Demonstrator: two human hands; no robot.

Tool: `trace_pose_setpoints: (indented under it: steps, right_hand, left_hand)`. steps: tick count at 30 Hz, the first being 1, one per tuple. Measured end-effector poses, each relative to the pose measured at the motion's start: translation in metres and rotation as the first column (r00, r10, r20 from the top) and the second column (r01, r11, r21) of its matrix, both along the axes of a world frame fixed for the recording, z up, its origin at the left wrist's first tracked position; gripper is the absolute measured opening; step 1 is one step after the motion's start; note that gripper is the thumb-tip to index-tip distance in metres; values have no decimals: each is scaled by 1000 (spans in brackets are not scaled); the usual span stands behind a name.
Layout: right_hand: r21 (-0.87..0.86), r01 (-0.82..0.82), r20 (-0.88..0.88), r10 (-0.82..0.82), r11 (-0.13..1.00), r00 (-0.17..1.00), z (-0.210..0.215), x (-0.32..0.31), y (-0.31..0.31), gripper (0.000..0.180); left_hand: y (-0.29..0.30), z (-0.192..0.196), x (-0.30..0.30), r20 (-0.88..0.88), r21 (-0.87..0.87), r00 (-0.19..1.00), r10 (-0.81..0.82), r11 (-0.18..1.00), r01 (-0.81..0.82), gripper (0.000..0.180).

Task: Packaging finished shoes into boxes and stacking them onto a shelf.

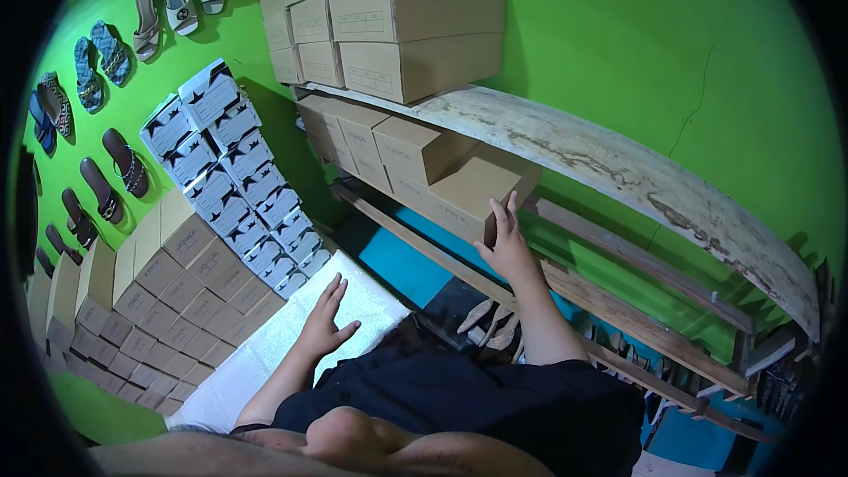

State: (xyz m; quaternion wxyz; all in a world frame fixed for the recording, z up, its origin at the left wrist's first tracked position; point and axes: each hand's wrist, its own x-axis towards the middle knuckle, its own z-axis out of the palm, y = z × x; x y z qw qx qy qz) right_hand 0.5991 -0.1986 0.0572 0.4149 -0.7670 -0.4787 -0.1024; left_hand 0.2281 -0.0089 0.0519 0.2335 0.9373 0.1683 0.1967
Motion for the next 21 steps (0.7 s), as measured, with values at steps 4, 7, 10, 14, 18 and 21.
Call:
trace_pose_setpoints:
  steps: [4, 7, 10, 14, 18, 21]
  right_hand:
    - [-22, 37, -1, -37, 999, 999, 4, -4, 0, 100]
    - [-29, 50, -22, -51, 998, 998, 7, -6, 0, 100]
    - [-33, 54, -36, -55, 998, 998, 8, -8, 0, 100]
    - [-55, 94, -48, -97, 994, 994, 9, -12, 3, 101]
    - [31, 177, -24, -176, 984, 984, 4, -29, 14, 97]
    - [76, 473, 253, -476, 878, 842, -7, -71, 34, 92]
  left_hand:
    - [-3, -5, -3, 1, -3, 1000, -9, 1000, 9, 90]
    - [-5, -5, -7, -8, -21, 1000, -26, 999, 26, 90]
    - [-3, -9, -16, -18, -15, 999, -42, 999, 42, 89]
    - [4, -14, -38, -7, -13, 1000, -27, 1000, 26, 90]
    - [10, -9, -75, 7, -8, 999, 39, 999, -39, 89]
    - [17, -8, -115, 32, -14, 995, 93, 996, -92, 89]
